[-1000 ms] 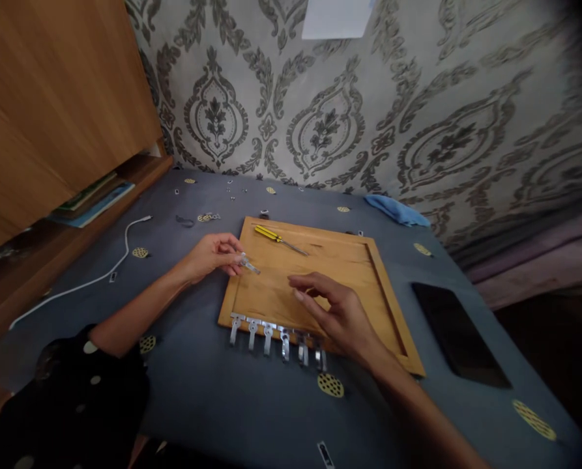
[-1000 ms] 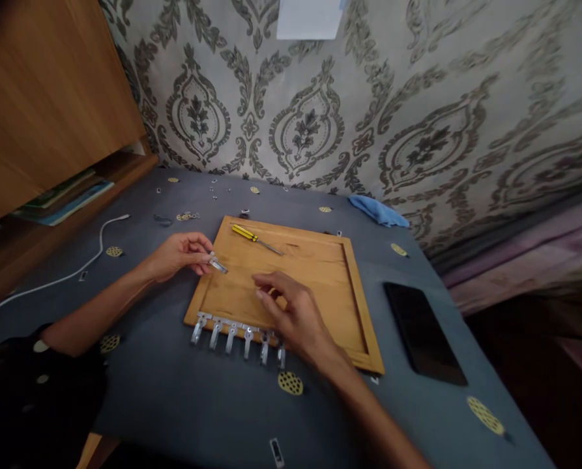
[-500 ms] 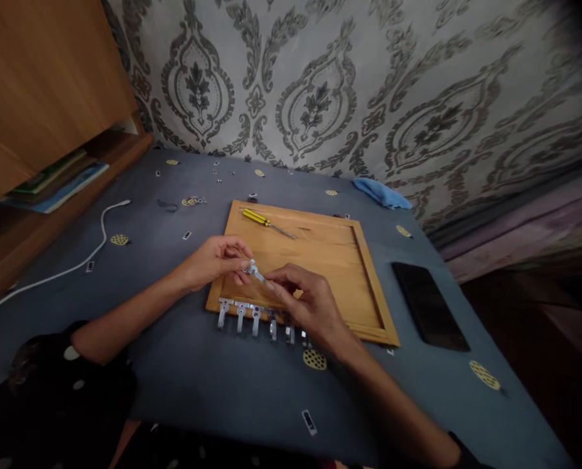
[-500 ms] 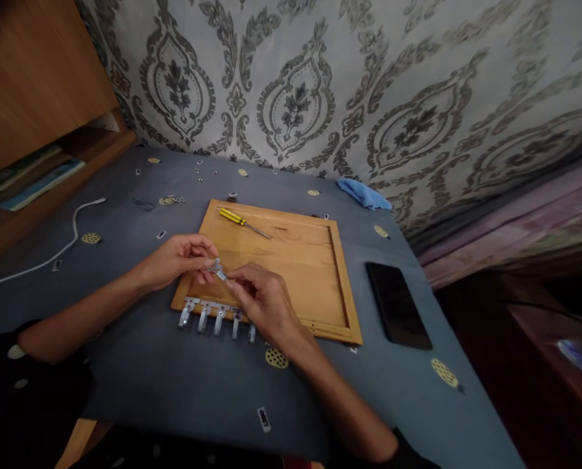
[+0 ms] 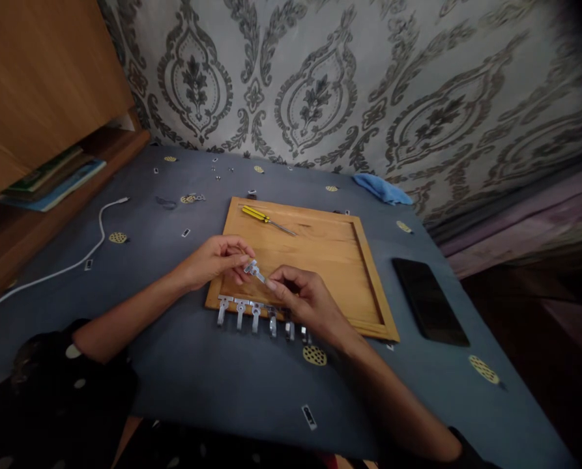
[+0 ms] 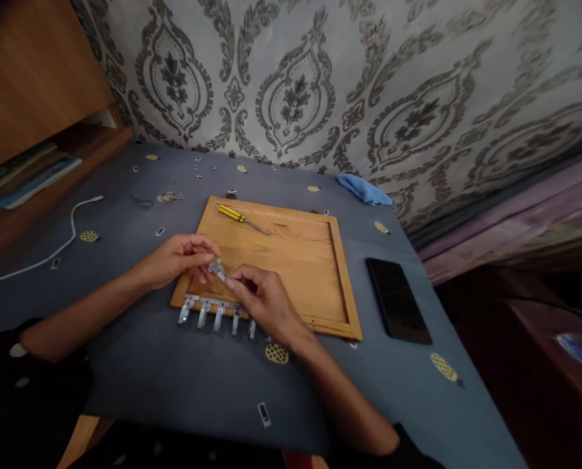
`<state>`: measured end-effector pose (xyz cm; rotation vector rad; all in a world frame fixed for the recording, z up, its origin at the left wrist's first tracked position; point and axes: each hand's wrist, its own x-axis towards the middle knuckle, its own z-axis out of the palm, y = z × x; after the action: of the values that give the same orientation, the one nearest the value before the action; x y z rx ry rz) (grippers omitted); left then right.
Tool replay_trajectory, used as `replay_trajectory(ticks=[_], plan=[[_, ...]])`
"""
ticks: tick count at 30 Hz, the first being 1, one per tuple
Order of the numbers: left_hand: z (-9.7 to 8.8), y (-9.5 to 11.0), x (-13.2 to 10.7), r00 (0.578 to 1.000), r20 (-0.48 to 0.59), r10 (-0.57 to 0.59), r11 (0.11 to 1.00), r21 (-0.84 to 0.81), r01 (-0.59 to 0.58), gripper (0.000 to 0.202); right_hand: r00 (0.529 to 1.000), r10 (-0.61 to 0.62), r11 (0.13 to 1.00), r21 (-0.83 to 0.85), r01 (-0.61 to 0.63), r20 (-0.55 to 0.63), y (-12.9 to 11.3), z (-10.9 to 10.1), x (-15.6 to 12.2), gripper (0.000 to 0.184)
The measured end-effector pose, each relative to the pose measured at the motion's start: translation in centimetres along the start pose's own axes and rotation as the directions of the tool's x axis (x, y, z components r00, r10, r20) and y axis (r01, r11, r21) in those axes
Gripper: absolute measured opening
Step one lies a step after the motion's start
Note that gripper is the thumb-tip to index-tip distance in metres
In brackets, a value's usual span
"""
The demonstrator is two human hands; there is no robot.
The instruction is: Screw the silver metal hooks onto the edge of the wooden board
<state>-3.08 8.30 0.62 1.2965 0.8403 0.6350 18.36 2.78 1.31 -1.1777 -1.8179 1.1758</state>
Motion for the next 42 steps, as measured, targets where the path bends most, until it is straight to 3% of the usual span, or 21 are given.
replay_trajectory(ticks=[14, 33, 37, 42], plan=[[-0.4, -0.6, 0.0, 0.999, 0.025, 0.043, 0.997, 0.056, -0.045, 0.014, 0.996, 0.069, 0.994, 0.089, -0.065, -0.051, 0.2, -0.1, -0.6, 0.026], [1.1, -0.4, -1.0, 0.986, 0.122, 0.113, 0.970, 0.200, -0.136, 0.027, 0.955, 0.183, 0.959, 0.257, -0.121, -0.232, -0.1, -0.5, -2.9, 0.035], [1.4, 0.0, -1.4, 0.992, 0.111, 0.068, 0.958, 0.271, -0.096, 0.032, 0.923, 0.238, 0.945, 0.290, -0.150, -0.301, 0.0, -0.9, -4.5, 0.034], [2.1, 0.7, -2.0, 0.994, 0.077, 0.078, 0.922, 0.374, -0.101, 0.035, 0.831, 0.352, 0.921, 0.317, -0.226, -0.430, 0.8, -1.0, -8.4, 0.029]])
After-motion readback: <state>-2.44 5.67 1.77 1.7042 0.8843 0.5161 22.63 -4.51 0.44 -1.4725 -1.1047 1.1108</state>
